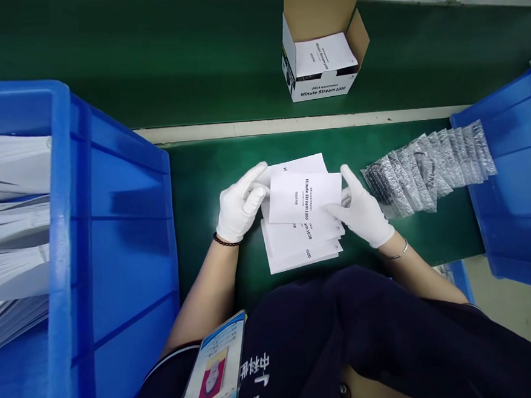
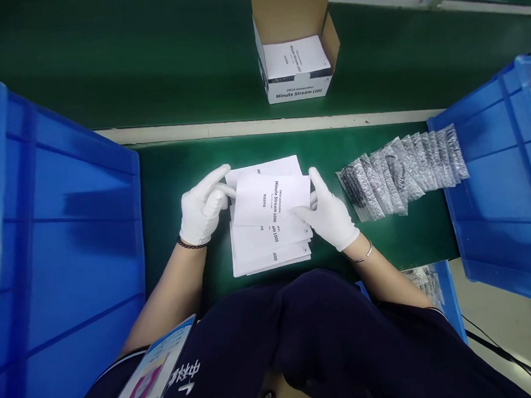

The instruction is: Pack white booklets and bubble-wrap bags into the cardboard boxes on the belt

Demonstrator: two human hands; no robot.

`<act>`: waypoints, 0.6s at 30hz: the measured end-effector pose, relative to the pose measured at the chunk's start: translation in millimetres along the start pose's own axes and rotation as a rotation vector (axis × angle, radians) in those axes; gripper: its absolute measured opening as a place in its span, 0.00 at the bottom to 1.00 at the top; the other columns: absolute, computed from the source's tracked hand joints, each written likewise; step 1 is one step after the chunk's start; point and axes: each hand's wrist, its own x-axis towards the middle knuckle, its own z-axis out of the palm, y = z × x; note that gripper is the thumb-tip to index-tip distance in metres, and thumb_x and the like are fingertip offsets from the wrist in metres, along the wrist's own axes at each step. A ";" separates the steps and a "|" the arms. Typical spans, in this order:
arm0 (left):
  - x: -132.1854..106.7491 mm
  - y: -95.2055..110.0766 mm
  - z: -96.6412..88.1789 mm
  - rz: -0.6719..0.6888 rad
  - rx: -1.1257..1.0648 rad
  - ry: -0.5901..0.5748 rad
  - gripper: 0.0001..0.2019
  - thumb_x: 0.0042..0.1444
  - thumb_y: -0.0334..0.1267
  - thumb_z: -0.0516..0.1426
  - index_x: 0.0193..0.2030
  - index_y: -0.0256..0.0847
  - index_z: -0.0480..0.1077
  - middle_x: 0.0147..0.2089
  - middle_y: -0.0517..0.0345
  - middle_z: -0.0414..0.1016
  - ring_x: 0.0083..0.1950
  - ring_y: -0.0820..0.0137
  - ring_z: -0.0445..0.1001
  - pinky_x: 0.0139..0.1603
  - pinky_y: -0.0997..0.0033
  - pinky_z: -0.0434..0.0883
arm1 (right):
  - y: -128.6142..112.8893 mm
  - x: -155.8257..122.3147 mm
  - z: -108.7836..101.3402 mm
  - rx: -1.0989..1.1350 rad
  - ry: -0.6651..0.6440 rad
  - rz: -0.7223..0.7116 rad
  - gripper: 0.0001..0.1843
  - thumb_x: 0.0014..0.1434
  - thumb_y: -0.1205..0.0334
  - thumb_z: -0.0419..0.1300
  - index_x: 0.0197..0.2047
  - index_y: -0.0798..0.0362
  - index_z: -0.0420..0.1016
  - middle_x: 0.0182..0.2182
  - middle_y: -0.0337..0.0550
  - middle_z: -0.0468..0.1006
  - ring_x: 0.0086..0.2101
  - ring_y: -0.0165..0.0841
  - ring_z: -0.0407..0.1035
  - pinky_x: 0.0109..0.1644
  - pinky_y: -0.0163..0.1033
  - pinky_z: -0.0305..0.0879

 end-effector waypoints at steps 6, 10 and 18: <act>3.1 -3.2 4.7 -0.100 -0.136 -0.017 0.43 0.49 0.57 0.66 0.68 0.38 0.63 0.34 0.55 0.79 0.35 0.67 0.75 0.42 0.69 0.74 | 12.4 13.8 8.1 0.251 0.028 -0.064 0.39 0.49 0.56 0.68 0.63 0.52 0.66 0.39 0.43 0.79 0.39 0.38 0.74 0.48 0.47 0.73; 3.9 -0.9 5.6 -0.149 -0.194 -0.041 0.41 0.48 0.53 0.67 0.66 0.38 0.64 0.36 0.54 0.80 0.38 0.66 0.76 0.43 0.68 0.75 | 10.3 12.9 14.3 0.266 0.210 -0.120 0.23 0.51 0.56 0.66 0.50 0.52 0.74 0.45 0.46 0.79 0.41 0.36 0.75 0.49 0.46 0.73; 2.3 10.2 10.2 -0.325 -0.234 0.080 0.21 0.48 0.54 0.67 0.38 0.37 0.77 0.41 0.50 0.80 0.41 0.61 0.79 0.41 0.65 0.77 | 1.8 0.7 -21.9 0.001 0.255 -0.228 0.15 0.64 0.53 0.56 0.48 0.50 0.77 0.45 0.45 0.81 0.42 0.37 0.75 0.52 0.45 0.72</act>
